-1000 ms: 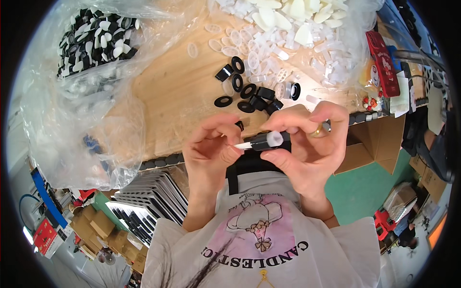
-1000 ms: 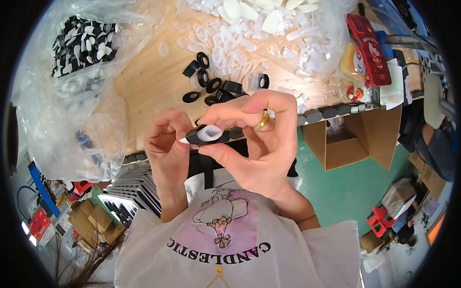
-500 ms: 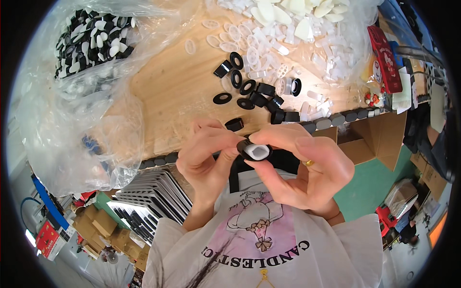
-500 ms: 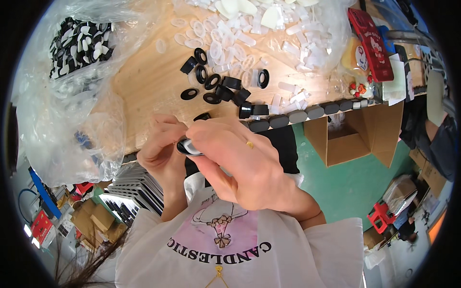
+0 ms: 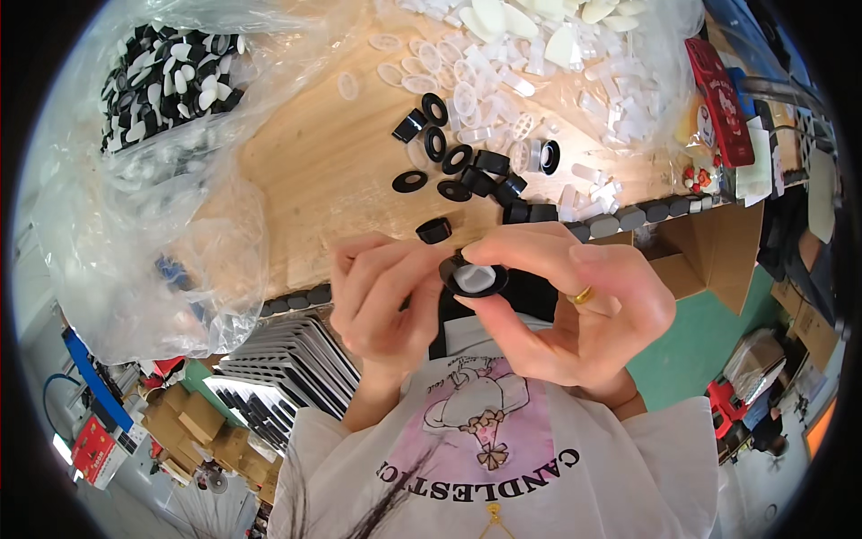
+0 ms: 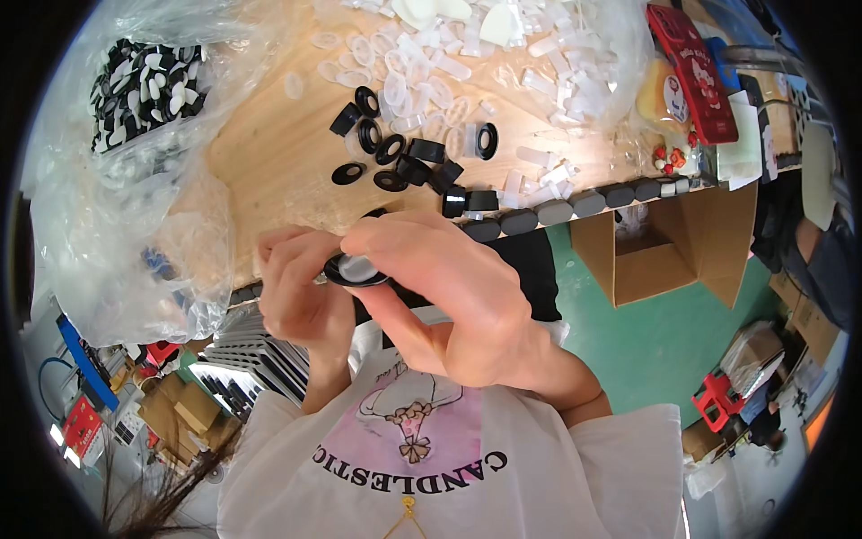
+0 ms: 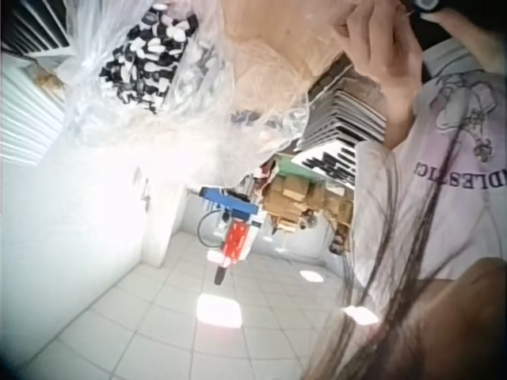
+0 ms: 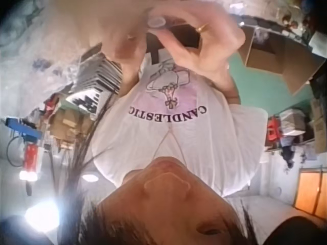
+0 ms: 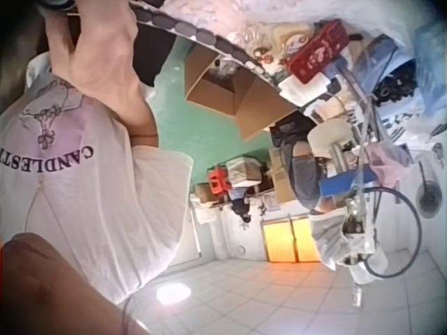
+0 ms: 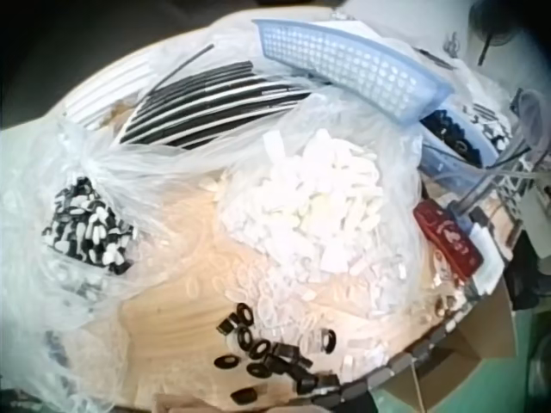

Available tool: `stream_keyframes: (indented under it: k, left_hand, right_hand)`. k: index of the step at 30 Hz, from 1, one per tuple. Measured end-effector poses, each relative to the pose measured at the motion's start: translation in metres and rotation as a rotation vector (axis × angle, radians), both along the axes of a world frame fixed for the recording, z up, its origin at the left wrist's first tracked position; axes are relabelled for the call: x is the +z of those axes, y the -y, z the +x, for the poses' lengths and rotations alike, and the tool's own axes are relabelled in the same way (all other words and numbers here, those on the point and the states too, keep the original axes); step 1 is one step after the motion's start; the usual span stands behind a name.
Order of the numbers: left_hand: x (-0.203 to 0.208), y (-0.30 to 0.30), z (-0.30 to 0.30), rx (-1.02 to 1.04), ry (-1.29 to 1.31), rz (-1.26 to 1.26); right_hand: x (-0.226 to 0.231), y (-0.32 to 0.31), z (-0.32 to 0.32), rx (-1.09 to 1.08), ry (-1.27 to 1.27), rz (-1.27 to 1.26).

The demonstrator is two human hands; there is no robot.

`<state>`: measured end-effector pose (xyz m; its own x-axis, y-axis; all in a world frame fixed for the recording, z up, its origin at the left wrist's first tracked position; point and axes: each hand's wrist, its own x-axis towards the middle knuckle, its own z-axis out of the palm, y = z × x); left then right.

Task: Manually inserting white silicone or plastic inserts into black circular rings at an assembly station.

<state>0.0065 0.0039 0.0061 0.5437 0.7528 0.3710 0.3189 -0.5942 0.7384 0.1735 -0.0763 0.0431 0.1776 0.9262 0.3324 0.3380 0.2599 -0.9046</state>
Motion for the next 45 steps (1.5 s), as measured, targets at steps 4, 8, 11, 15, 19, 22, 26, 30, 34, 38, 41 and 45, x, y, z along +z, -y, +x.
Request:
stream_keyframes:
  k: [4,8,11,15,19,22,26,30,34,38,41,45]
  left_hand:
    - [-0.002,-0.005,0.003,-0.011,0.023,-0.043]
    - [-0.002,0.004,0.000,-0.028,0.248,-0.498]
    - [-0.006,-0.003,-0.003,-0.204,0.243,-0.595]
    - [-0.009,-0.002,-0.002,-0.219,0.131,-0.709]
    - [0.004,0.001,0.005,-0.110,0.039,-1.222]
    - [-0.016,0.004,0.003,-0.125,0.215,-1.292]
    - [-0.023,0.011,0.011,-0.036,0.358,-1.044]
    - [-0.024,0.011,0.009,-0.108,0.323,-0.673]
    - [-0.024,0.011,0.008,-0.179,0.343,-0.415]
    - [-0.018,0.005,-0.004,-0.292,0.209,-0.313]
    - [-0.019,0.008,-0.007,-0.263,0.216,-0.292]
    - [-0.009,0.004,0.012,-0.085,0.348,-0.229]
  right_hand:
    - [-0.003,0.003,-0.005,-0.068,-0.116,-0.031]
    - [0.004,-0.002,-0.007,-0.064,-0.114,-0.265]
    - [-0.013,0.001,-0.012,-0.146,-0.087,-0.168]
    - [-0.029,0.011,-0.006,-0.197,-0.096,-0.234]
    - [-0.047,0.014,0.006,-0.179,-0.025,-0.079]
    - [-0.040,0.012,0.020,-0.128,-0.044,-0.162]
    - [-0.056,0.004,0.072,-0.550,0.171,-0.387]
    - [-0.082,-0.006,0.126,-0.389,0.619,-0.312]
    - [-0.086,-0.014,0.140,-0.199,0.721,-0.318]
    - [-0.084,-0.016,0.143,-0.187,0.688,-0.298]
    - [-0.052,-0.013,0.123,-0.281,0.488,-0.220]
    - [0.003,0.014,0.059,-0.286,0.226,0.146]
